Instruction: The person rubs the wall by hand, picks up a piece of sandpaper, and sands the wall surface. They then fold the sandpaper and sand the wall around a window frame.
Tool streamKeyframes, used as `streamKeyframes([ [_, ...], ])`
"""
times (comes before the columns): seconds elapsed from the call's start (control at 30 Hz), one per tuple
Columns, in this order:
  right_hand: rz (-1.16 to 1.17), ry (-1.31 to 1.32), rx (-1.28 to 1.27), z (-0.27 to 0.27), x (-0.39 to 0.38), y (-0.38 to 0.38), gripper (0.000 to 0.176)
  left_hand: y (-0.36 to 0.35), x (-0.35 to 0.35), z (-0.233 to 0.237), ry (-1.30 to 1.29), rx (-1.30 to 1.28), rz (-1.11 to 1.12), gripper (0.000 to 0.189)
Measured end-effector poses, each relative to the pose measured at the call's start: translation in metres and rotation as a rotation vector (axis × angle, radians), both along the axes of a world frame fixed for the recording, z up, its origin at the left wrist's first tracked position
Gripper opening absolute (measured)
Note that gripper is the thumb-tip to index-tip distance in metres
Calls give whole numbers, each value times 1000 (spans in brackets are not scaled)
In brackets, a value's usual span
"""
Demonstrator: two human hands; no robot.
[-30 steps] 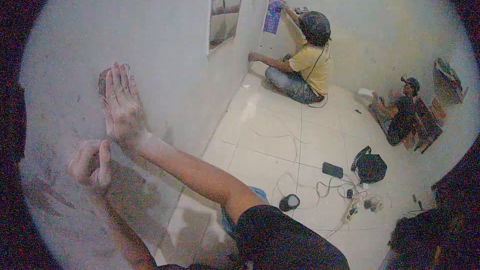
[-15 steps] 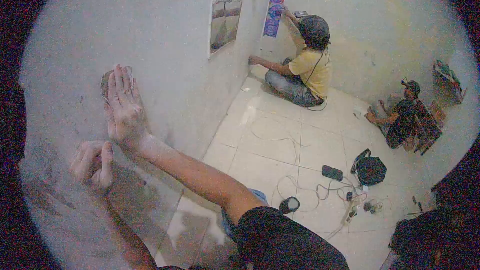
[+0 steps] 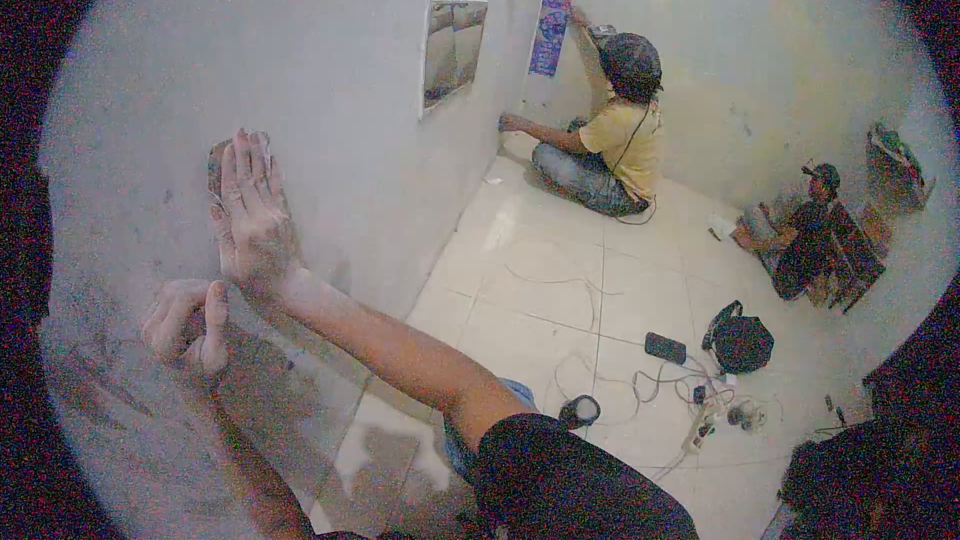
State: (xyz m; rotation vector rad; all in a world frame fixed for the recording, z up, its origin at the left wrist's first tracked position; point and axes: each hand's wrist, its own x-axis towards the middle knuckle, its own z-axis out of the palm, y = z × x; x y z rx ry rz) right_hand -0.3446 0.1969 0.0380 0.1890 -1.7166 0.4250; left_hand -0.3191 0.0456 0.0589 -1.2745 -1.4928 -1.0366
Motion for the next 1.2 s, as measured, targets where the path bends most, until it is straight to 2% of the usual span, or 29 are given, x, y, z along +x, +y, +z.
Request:
streamKeyframes([
  [1.2,11,30,7,2,1,2,64,2,2,4,-35,41,-34,10],
])
